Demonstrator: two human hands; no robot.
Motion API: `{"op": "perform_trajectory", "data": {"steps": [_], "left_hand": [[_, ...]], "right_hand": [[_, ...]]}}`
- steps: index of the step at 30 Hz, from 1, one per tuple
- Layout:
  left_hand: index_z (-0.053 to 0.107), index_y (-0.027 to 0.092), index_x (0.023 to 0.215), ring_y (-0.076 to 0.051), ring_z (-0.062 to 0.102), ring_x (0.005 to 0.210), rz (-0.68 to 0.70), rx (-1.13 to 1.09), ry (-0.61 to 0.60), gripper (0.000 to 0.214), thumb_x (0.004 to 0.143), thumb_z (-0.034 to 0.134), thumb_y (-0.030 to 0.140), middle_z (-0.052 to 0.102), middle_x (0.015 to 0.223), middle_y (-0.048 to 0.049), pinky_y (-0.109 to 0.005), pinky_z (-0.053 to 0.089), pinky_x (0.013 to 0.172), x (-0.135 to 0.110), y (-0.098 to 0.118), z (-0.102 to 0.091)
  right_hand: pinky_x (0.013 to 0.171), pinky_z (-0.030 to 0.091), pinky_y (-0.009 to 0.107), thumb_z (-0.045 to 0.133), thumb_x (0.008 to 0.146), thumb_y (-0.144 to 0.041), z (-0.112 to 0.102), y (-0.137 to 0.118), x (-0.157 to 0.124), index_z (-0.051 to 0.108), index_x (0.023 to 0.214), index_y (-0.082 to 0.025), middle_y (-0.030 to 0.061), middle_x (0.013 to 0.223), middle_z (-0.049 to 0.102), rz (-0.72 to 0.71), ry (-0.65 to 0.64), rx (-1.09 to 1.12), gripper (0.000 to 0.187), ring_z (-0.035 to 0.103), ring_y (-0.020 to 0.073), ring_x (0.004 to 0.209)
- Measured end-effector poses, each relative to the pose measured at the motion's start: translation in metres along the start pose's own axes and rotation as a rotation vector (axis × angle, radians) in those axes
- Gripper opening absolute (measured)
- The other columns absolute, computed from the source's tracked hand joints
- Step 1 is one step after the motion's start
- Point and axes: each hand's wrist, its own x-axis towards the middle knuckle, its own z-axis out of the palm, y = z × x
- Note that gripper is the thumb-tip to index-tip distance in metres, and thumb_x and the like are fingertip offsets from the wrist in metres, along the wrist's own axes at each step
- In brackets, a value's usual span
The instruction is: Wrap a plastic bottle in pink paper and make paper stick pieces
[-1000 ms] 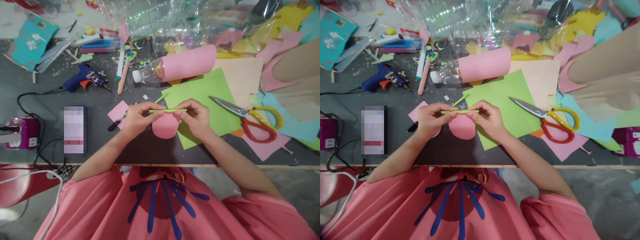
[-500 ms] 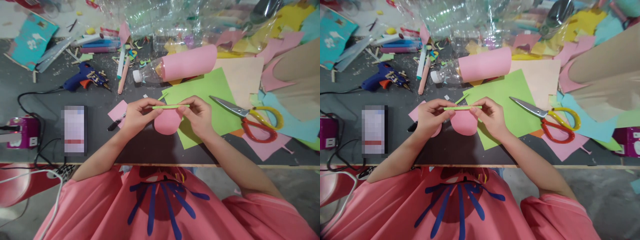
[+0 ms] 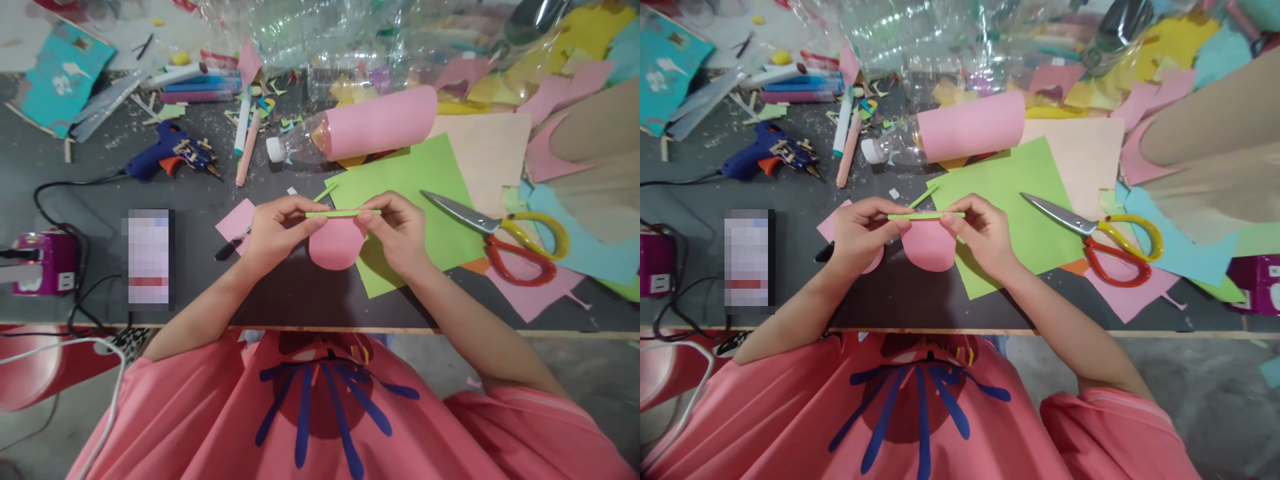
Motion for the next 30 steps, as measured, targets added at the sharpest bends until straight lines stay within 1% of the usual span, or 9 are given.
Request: {"op": "perform_trajectory", "data": {"steps": [5, 14, 19, 22, 26, 30], "left_hand": [[0.076, 0.018, 0.081, -0.013, 0.068, 0.070, -0.010, -0.005, 0.001, 0.028, 0.069, 0.081, 0.042, 0.074, 0.078, -0.0033, -0.024, 0.057, 0.068, -0.0003, -0.0005, 0.0001], [0.077, 0.020, 0.084, -0.013, 0.068, 0.069, 0.003, -0.007, 0.006, 0.028, 0.069, 0.080, 0.044, 0.075, 0.079, -0.0033, -0.023, 0.056, 0.066, -0.0005, -0.0009, -0.0005], [0.078, 0.020, 0.090, -0.017, 0.071, 0.082, 0.008, 0.018, -0.013, 0.030, 0.070, 0.080, 0.042, 0.077, 0.090, -0.0057, -0.025, 0.058, 0.074, -0.0005, -0.0013, -0.0011], [0.078, 0.020, 0.090, -0.019, 0.072, 0.086, 0.022, 0.011, -0.043, 0.030, 0.070, 0.080, 0.042, 0.077, 0.094, -0.0063, -0.026, 0.058, 0.075, -0.0008, -0.0019, -0.0011], [0.078, 0.020, 0.092, -0.017, 0.072, 0.080, 0.019, 0.028, -0.055, 0.031, 0.072, 0.078, 0.043, 0.078, 0.091, -0.0059, -0.024, 0.057, 0.070, -0.0020, -0.0028, -0.0012], [0.079, 0.021, 0.091, -0.016, 0.072, 0.076, 0.046, 0.064, -0.043, 0.027, 0.073, 0.077, 0.041, 0.078, 0.088, -0.0050, -0.022, 0.056, 0.065, -0.0028, -0.0035, -0.0013]], "right_hand": [[0.049, 0.043, 0.027, 0.067, 0.077, -0.060, 0.0000, 0.0004, -0.0001, 0.060, 0.069, -0.023, -0.0031, 0.061, 0.059, -0.026, -0.012, -0.008, 0.039, 0.052, 0.0101, 0.053], [0.049, 0.043, 0.026, 0.073, 0.077, -0.050, -0.0005, -0.0010, 0.0000, 0.062, 0.069, -0.022, -0.0032, 0.062, 0.061, -0.020, -0.015, 0.083, 0.031, 0.053, 0.0096, 0.054], [0.050, 0.044, 0.027, 0.072, 0.076, -0.054, -0.0010, 0.0000, -0.0001, 0.062, 0.069, -0.022, -0.0025, 0.063, 0.061, -0.003, -0.024, 0.057, 0.034, 0.054, 0.0105, 0.055], [0.050, 0.043, 0.026, 0.073, 0.074, -0.054, -0.0007, 0.0009, -0.0004, 0.062, 0.068, -0.022, -0.0026, 0.063, 0.062, -0.010, -0.022, 0.062, 0.034, 0.054, 0.0102, 0.055], [0.050, 0.042, 0.025, 0.073, 0.077, -0.050, -0.0003, 0.0020, -0.0006, 0.062, 0.070, -0.022, -0.0036, 0.063, 0.060, -0.032, -0.043, 0.094, 0.031, 0.053, 0.0091, 0.055], [0.050, 0.042, 0.025, 0.071, 0.077, -0.053, -0.0004, 0.0022, -0.0001, 0.062, 0.069, -0.021, -0.0037, 0.062, 0.059, -0.029, -0.043, 0.065, 0.034, 0.053, 0.0089, 0.055]]}}
